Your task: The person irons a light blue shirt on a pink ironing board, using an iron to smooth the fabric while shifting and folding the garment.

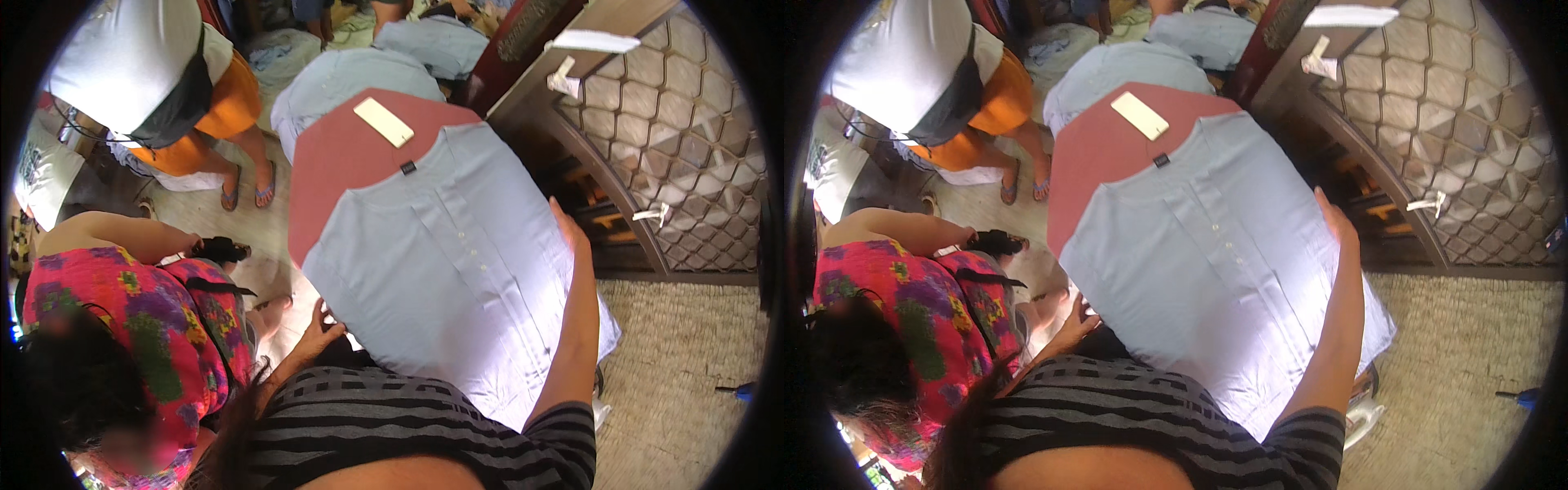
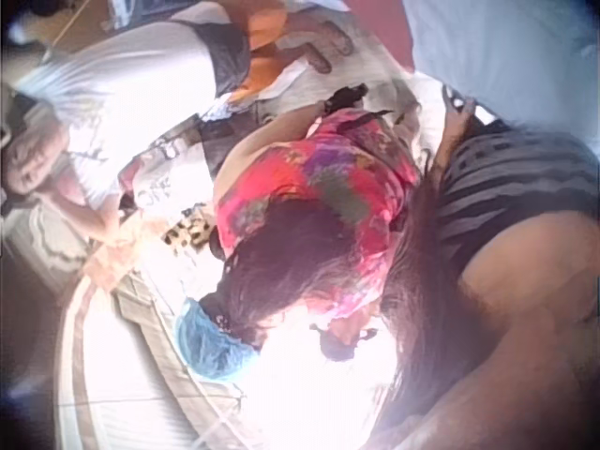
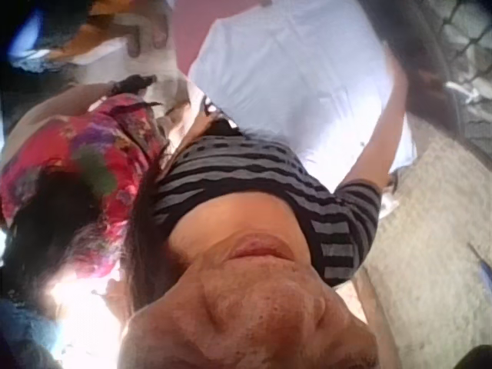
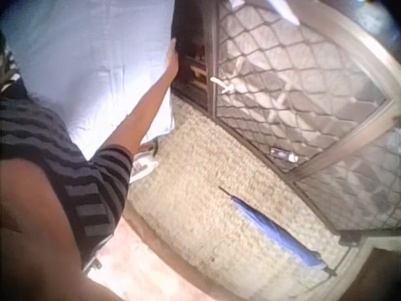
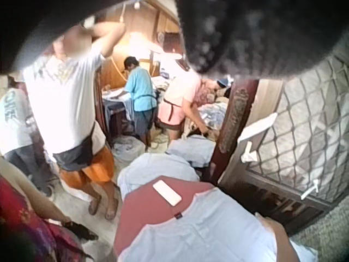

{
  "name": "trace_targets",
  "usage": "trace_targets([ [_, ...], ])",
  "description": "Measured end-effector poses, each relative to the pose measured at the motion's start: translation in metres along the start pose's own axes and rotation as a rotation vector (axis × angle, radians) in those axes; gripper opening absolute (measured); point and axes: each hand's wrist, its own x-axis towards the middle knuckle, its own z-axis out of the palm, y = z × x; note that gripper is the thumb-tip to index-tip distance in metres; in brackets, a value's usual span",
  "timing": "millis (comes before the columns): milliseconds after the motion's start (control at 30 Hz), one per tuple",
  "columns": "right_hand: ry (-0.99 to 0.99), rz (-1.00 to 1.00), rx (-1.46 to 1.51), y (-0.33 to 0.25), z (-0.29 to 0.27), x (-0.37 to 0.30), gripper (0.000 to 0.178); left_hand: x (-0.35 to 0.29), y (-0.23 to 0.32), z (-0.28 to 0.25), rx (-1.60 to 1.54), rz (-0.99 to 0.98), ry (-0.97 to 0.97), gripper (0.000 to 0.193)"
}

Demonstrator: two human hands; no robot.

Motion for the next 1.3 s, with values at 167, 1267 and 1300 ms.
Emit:
trace_targets([
  [167,-0.314,-0.069,0.594,0.038,0.007,0.025,0.075,-0.025,0.005,0.032,0.322,-0.317,-0.439,0.077],
  [1267,0.397,-0.675,0.625,0.102,-0.066,-0.036,0.032,-0.072,-0.034,0.088,-0.291,-0.216,-0.169,0.019],
  [1300,0.382,-0.680,0.640,0.097,-0.057,-0.036,0.032,-0.071,-0.043,0.086,-0.182,-0.174,-0.056,0.021],
])
